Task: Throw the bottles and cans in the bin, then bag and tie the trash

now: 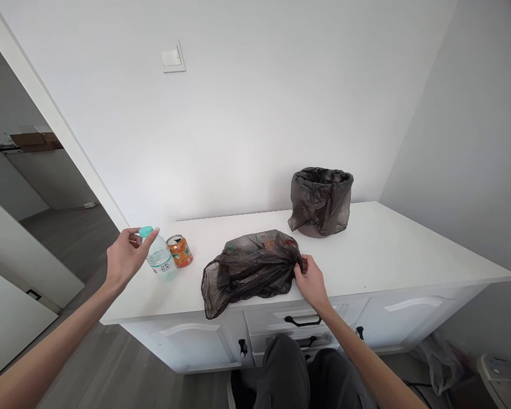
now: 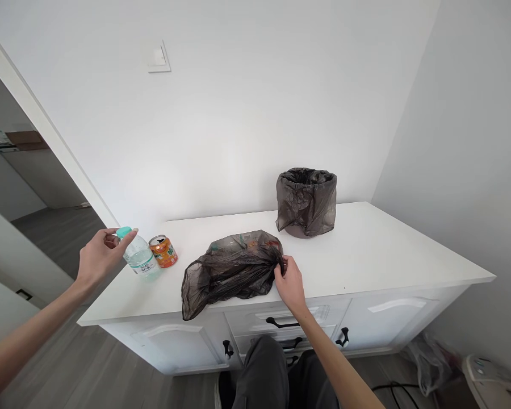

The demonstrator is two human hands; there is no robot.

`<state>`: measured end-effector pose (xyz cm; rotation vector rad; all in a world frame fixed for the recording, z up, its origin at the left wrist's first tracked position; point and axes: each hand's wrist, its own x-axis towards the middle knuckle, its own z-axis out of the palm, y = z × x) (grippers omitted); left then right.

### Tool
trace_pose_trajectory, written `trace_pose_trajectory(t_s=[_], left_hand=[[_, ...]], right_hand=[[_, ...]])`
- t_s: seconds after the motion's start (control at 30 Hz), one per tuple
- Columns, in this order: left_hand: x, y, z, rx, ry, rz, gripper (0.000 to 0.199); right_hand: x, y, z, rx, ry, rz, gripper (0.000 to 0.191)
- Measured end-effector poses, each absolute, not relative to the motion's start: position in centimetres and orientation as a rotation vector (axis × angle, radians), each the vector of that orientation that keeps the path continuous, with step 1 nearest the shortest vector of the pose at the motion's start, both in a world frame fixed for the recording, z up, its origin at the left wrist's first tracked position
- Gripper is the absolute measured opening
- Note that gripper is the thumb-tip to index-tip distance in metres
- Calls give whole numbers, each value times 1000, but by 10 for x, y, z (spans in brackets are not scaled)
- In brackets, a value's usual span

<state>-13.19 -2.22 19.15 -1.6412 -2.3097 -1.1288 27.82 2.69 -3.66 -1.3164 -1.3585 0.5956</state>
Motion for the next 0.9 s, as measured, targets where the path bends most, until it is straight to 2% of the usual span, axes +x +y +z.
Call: trace_pose_trajectory(t_s=[0.37, 0.43, 0.5, 0.57, 0.67, 0.73, 0.83, 0.9], left_hand=[[-129, -42, 189, -1578, -2338, -1218, 75], [-122, -48, 183, -1586, -2186, -1299, 70], [-107, -55, 174, -1700, -1998, -1312, 49], [-83, -62, 161, -2031, -1881, -1179, 28], [-37, -65, 133, -2747, -1755, -762, 29], [-8, -56, 109, -3011, -1606, -608, 31], [26, -27, 72, -3036, -1468, -550, 35], [43, -2, 54, -2851, -1547, -576, 33]], right_hand=[[279, 24, -32, -1353, -1365, 603, 30], [279, 23, -32, -1353, -1358, 600, 30], [279, 23, -31, -1346, -1356, 603, 30], [279, 23, -31, -1342, -1355, 601, 30], [279, 23, -30, -1345, -1357, 594, 31], [279, 23, -31, -1345, -1355, 586, 30], [279, 25, -31, -1337, -1346, 572, 31], [280, 26, -31, -1325, -1345, 570, 31]])
